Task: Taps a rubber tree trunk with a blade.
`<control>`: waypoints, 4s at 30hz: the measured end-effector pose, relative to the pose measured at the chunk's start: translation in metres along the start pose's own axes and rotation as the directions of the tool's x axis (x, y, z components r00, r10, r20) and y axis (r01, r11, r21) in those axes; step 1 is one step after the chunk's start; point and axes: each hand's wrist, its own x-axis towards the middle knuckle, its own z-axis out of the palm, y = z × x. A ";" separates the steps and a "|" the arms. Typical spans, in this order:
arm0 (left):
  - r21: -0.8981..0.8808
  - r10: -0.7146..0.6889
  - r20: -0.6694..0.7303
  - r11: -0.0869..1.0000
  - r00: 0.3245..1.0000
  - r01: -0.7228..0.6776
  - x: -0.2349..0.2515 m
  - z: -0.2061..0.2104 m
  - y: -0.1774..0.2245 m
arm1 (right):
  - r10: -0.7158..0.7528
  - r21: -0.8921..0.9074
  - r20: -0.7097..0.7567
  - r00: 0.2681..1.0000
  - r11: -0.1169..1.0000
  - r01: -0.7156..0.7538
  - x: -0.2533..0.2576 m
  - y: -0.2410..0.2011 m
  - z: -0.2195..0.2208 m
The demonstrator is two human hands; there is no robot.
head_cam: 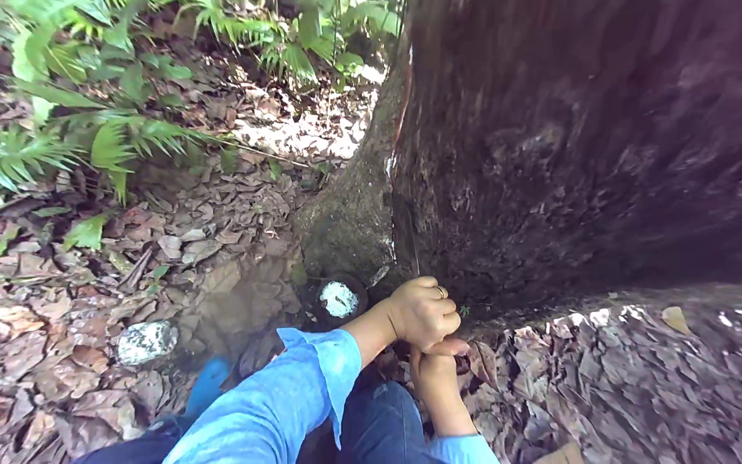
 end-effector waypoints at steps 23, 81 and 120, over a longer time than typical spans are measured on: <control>0.068 0.003 -0.030 0.998 1.000 -0.001 0.001 0.010 -0.017 | -0.217 -0.010 -0.133 0.967 0.976 0.218 0.023 0.053 0.039; 0.013 -0.041 0.108 0.999 0.993 0.040 -0.036 0.071 0.027 | -0.010 -0.038 0.068 0.998 0.999 0.012 -0.020 0.114 0.036; -0.033 -0.018 0.264 0.999 0.964 0.027 -0.050 0.070 0.032 | -0.069 -0.018 -0.002 0.998 0.997 0.069 -0.041 0.126 0.069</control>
